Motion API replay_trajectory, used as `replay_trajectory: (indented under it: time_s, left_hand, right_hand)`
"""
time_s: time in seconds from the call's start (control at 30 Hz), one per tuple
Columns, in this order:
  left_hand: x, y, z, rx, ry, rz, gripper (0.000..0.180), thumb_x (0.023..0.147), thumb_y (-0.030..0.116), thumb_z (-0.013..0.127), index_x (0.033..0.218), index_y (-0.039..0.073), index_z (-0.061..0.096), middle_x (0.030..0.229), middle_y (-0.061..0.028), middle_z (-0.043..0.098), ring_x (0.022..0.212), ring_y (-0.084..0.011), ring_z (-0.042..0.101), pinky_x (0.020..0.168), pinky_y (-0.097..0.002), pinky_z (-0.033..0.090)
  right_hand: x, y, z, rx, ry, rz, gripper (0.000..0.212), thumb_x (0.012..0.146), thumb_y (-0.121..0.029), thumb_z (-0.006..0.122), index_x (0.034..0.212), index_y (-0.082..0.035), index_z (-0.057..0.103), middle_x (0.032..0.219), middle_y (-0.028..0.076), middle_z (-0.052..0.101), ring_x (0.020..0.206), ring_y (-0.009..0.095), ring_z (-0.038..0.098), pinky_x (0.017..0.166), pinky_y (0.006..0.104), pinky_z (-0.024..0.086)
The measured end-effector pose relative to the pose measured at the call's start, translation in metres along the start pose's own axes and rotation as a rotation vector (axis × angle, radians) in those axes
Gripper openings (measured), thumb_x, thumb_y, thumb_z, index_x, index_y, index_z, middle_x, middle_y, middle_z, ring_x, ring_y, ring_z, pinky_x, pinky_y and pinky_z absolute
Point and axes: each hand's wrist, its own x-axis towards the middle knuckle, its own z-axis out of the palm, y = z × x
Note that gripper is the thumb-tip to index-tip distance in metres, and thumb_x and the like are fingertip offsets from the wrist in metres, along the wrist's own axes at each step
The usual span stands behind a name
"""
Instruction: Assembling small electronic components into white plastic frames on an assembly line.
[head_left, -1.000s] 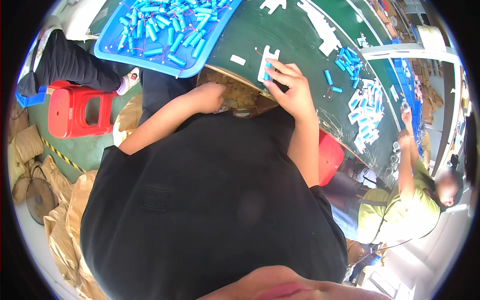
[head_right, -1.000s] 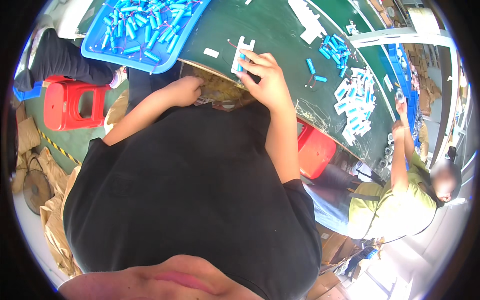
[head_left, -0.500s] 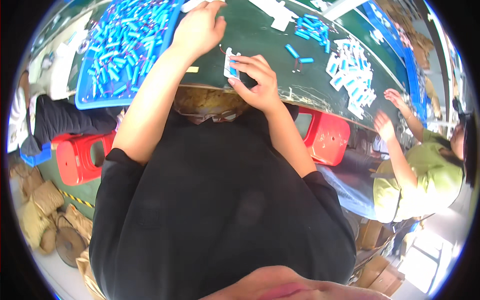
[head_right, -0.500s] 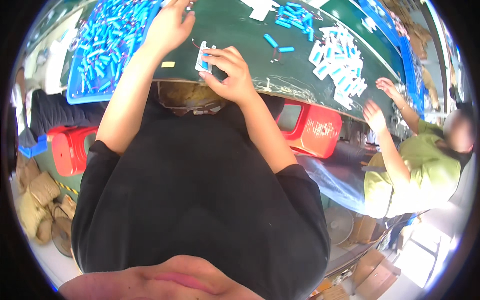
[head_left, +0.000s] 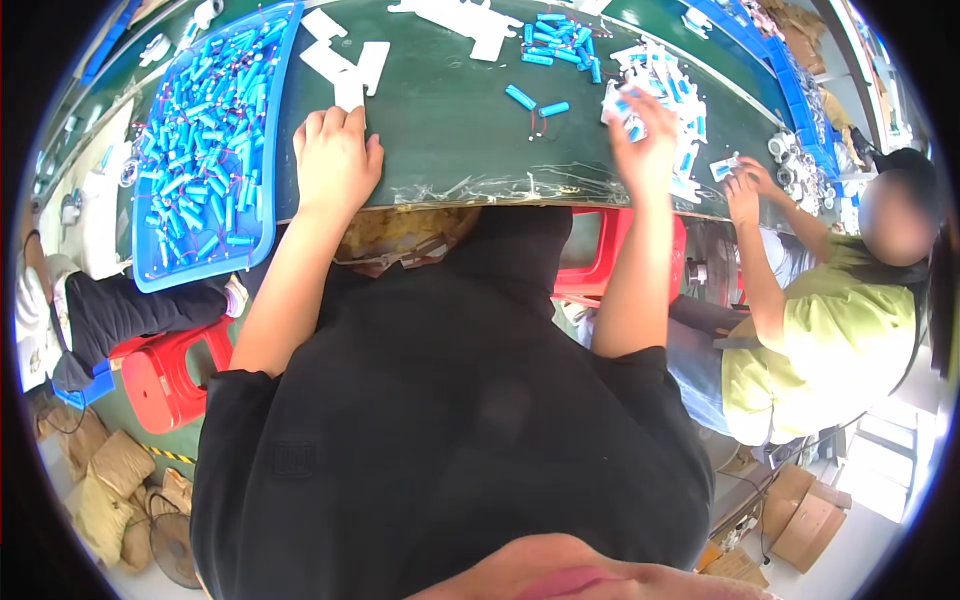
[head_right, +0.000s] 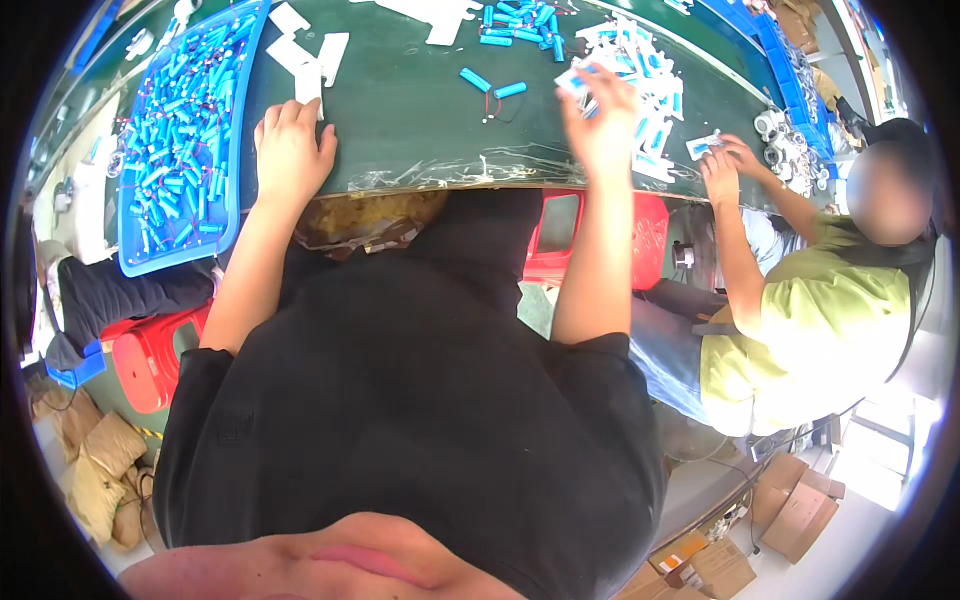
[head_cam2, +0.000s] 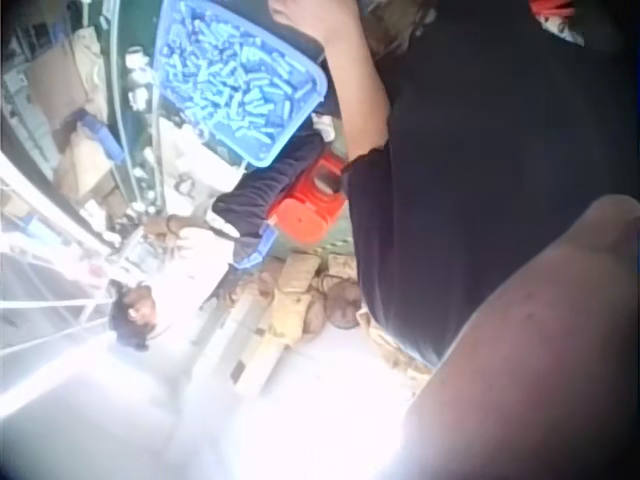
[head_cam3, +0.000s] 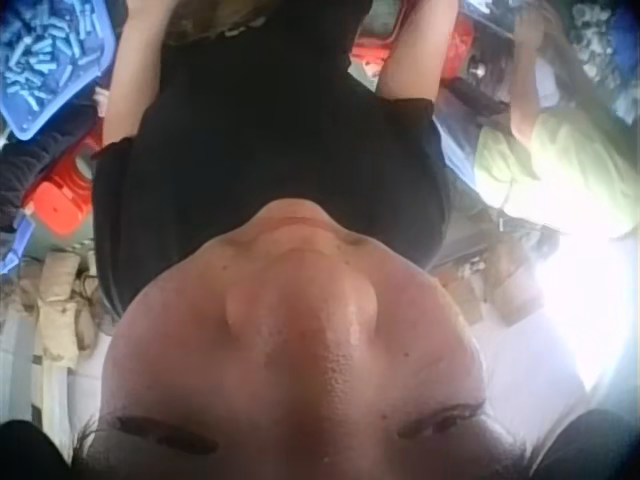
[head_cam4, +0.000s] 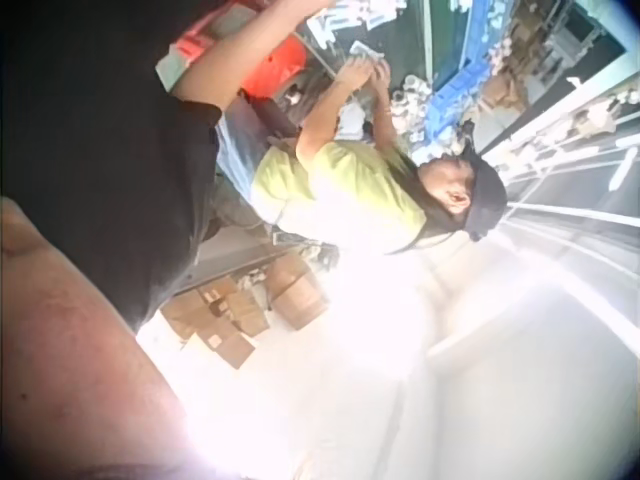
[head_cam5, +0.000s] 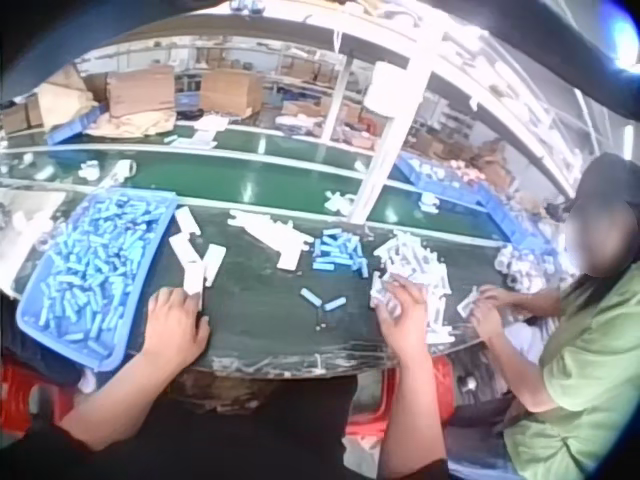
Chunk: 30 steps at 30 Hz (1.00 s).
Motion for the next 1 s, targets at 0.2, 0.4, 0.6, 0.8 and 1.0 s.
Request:
replay_trajectory:
  time_s: [0.2,0.4,0.6,0.8,1.0]
  left_hand:
    - [0.014,-0.012,0.003,-0.114,0.134,-0.032,0.027,0.092,0.027,0.08,0.109,0.007,0.074,0.127,-0.0182,0.067,0.115,-0.0354,0.066,0.094,-0.0489,0.056]
    - [0.027,-0.015,-0.002,-0.165,0.05,-0.18,0.033,0.086,0.008,0.076,0.117,0.002,0.066,0.108,-0.021,0.073,0.104,-0.0403,0.072,0.092,-0.0502,0.058]
    - [0.001,-0.001,-0.031,-0.329,0.065,0.271,0.035,0.08,-0.001,0.069,0.111,0.012,0.079,0.108,-0.0084,0.073,0.112,-0.0307,0.072,0.115,-0.0554,0.049]
    - [-0.012,0.007,-0.012,-0.231,0.006,0.471,0.029,0.08,-0.002,0.068,0.104,0.01,0.08,0.122,-0.0004,0.077,0.13,-0.0239,0.066,0.127,-0.0582,0.034]
    - [-0.014,0.018,-0.029,-0.363,-0.155,0.341,0.013,0.086,0.001,0.066,0.091,0.001,0.077,0.117,-0.0083,0.077,0.114,-0.0321,0.07,0.093,-0.0448,0.06]
  right_hand:
    - [0.028,0.041,0.009,-0.214,0.204,0.115,0.031,0.089,-0.019,0.081,0.119,-0.013,0.081,0.12,0.014,0.077,0.11,0.03,0.071,0.099,0.0432,0.055]
    - [-0.02,-0.057,0.08,0.218,0.018,0.098,0.04,0.081,0.002,0.064,0.116,-0.009,0.08,0.112,0.014,0.076,0.106,0.035,0.069,0.097,0.0428,0.056]
    - [-0.028,-0.057,0.066,0.143,-0.096,0.099,0.031,0.082,-0.003,0.069,0.11,-0.008,0.083,0.106,0.011,0.073,0.1,0.034,0.066,0.092,0.0443,0.055]
    - [-0.028,-0.059,0.065,0.501,-0.098,0.272,0.035,0.087,0.0,0.074,0.121,-0.006,0.079,0.1,0.006,0.071,0.08,0.018,0.062,0.075,0.0308,0.053]
    - [-0.027,-0.062,0.07,0.671,-0.041,0.175,0.06,0.089,0.005,0.071,0.148,-0.006,0.066,0.095,0.0,0.062,0.072,0.008,0.053,0.066,0.0247,0.048]
